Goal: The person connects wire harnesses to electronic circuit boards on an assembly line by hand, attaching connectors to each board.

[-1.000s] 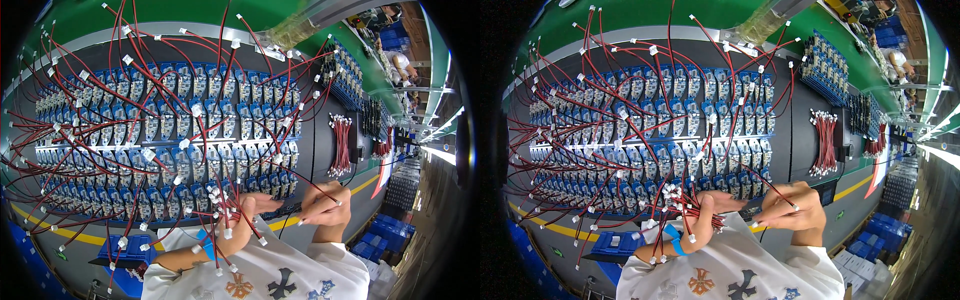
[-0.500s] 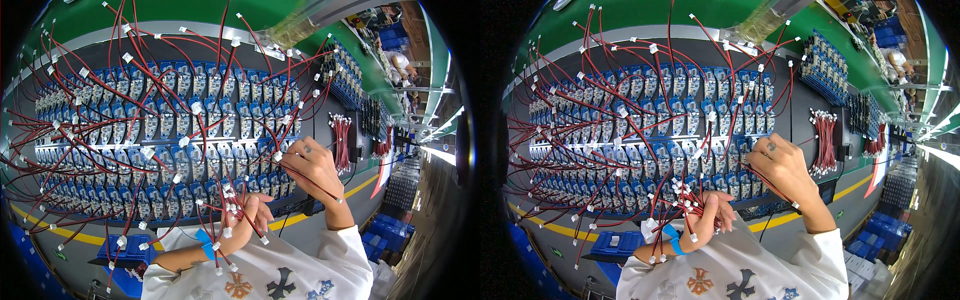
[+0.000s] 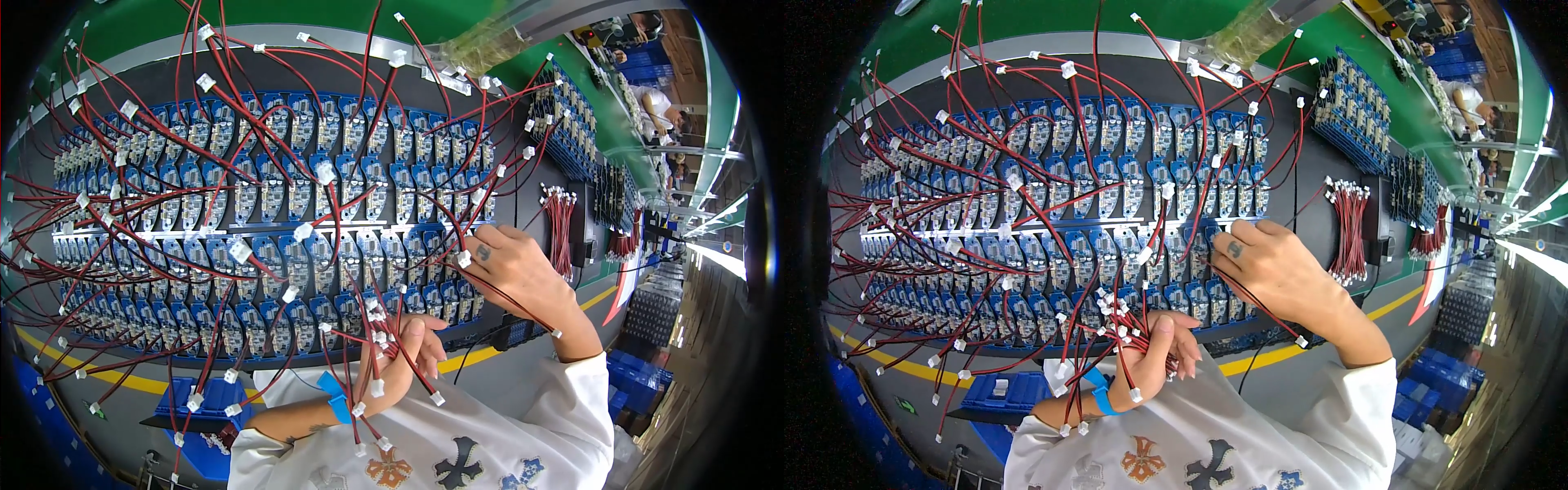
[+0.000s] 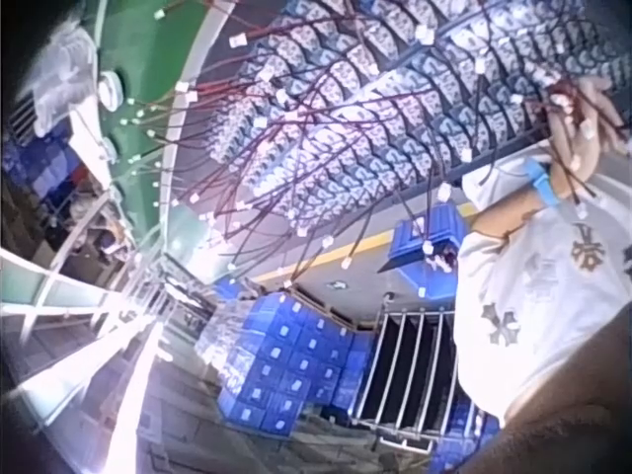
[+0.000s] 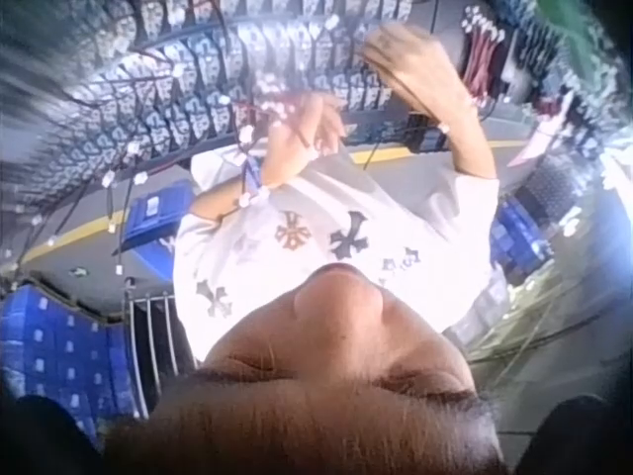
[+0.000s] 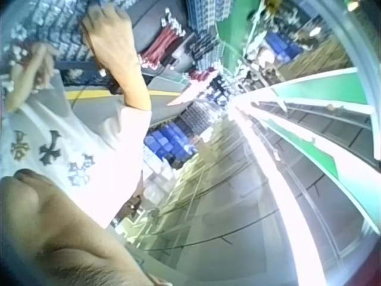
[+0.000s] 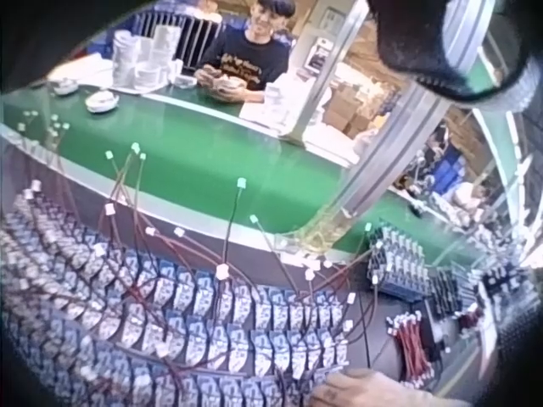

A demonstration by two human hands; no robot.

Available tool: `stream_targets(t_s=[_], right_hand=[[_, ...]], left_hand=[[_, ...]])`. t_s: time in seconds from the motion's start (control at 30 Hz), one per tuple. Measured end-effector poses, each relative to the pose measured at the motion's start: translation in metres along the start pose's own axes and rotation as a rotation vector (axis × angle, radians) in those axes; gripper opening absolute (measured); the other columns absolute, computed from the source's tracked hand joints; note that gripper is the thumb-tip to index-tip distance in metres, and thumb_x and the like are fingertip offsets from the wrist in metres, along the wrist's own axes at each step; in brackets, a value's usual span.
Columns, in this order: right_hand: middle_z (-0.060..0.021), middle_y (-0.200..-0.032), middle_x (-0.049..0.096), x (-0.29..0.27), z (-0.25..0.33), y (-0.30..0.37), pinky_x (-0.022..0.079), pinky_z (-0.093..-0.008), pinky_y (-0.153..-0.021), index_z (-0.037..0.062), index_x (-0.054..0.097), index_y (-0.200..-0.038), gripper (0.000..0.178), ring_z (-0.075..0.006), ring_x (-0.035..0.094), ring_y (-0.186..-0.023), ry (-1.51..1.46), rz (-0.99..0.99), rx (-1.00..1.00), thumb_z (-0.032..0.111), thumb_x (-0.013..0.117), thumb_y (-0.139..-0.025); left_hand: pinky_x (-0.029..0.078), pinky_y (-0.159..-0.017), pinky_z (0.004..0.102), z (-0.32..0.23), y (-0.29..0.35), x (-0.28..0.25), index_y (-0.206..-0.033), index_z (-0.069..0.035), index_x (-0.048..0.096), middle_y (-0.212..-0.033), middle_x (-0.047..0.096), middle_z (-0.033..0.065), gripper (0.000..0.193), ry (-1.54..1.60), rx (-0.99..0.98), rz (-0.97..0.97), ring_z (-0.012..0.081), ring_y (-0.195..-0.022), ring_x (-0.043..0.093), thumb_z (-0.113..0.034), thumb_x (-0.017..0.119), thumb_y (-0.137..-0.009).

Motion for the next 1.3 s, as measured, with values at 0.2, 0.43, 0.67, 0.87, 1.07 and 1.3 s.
stream_targets(t_s=[0.2,0.43,0.67,0.87,1.07,1.3], right_hand=[[-0.0052,-0.079,0.052,0.004,0.008,-0.007,0.043,-0.0275,-0.066,0.0028,0.056,-0.071,0.013,-0.0181,0.049,-0.081,0.045,0.091,-0.034,0.014,0.055,-0.065],[-0.0062,-0.082,0.055,-0.029,0.013,0.01,0.043,-0.0286,-0.064,-0.0003,0.06,-0.079,0.018,-0.019,0.052,-0.081,-0.053,-0.239,-0.005,0.008,0.061,-0.063],[-0.0135,-0.079,0.061,0.016,0.001,0.051,0.048,-0.0333,-0.069,-0.0024,0.06,-0.086,0.019,-0.0247,0.059,-0.072,-1.311,-0.535,0.456,0.008,0.069,-0.073],[-0.016,-0.075,0.06,0.037,-0.004,0.105,0.049,-0.0433,-0.075,0.0003,0.047,-0.09,0.011,-0.0268,0.06,-0.071,-1.67,-1.087,0.598,0.008,0.053,-0.085],[-0.0075,-0.072,0.049,0.017,-0.033,0.124,0.048,-0.0291,-0.049,0.0013,0.049,-0.089,0.014,-0.0152,0.049,-0.055,-1.787,-1.352,0.493,0.015,0.053,-0.087],[-0.0045,-0.072,0.051,-0.002,-0.063,0.128,0.03,-0.019,-0.043,0.0001,0.059,-0.081,0.004,-0.009,0.042,-0.053,-1.023,-1.066,0.687,0.001,0.061,-0.077]], left_hand=[[0.041,-0.043,0.0216,-0.001,0.0,0.003,-0.099,0.006,0.047,-0.07,0.057,0.0105,0.033,0.008,0.032,0.005,0.013,-0.052,0.054,-0.023,0.03,-0.096],[0.038,-0.042,0.0191,-0.001,0.002,0.015,-0.097,0.004,0.051,-0.068,0.056,0.0063,0.033,-0.085,-0.003,0.105,0.0084,-0.05,0.051,-0.022,0.031,-0.096],[0.036,-0.048,0.0201,0.025,0.006,0.034,-0.082,-0.002,0.056,-0.064,0.053,0.0016,0.028,-0.112,-0.145,0.262,0.0048,-0.054,0.045,-0.024,0.042,-0.093],[0.044,-0.08,0.0253,-0.002,0.009,0.043,-0.121,0.004,0.04,-0.103,0.06,0.012,0.038,-0.091,0.178,0.342,0.0143,-0.09,0.058,-0.022,0.027,-0.096],[0.041,-0.092,0.0367,-0.016,0.005,0.023,-0.113,0.008,0.035,-0.101,0.057,0.0257,0.048,-0.142,0.265,0.135,0.0301,-0.105,0.053,-0.032,0.014,-0.096],[0.043,-0.055,0.0231,-0.009,0.006,0.016,-0.102,0.005,0.044,-0.07,0.058,0.0096,0.04,-0.082,0.132,0.094,0.0127,-0.054,0.053,-0.027,0.022,-0.097]])
Point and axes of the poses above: each hand's wrist, its own y-axis away from the middle knuckle, its own x-axis out of the palm, z = x × y, the point moved 10 cm from there along -y, towards the middle knuckle
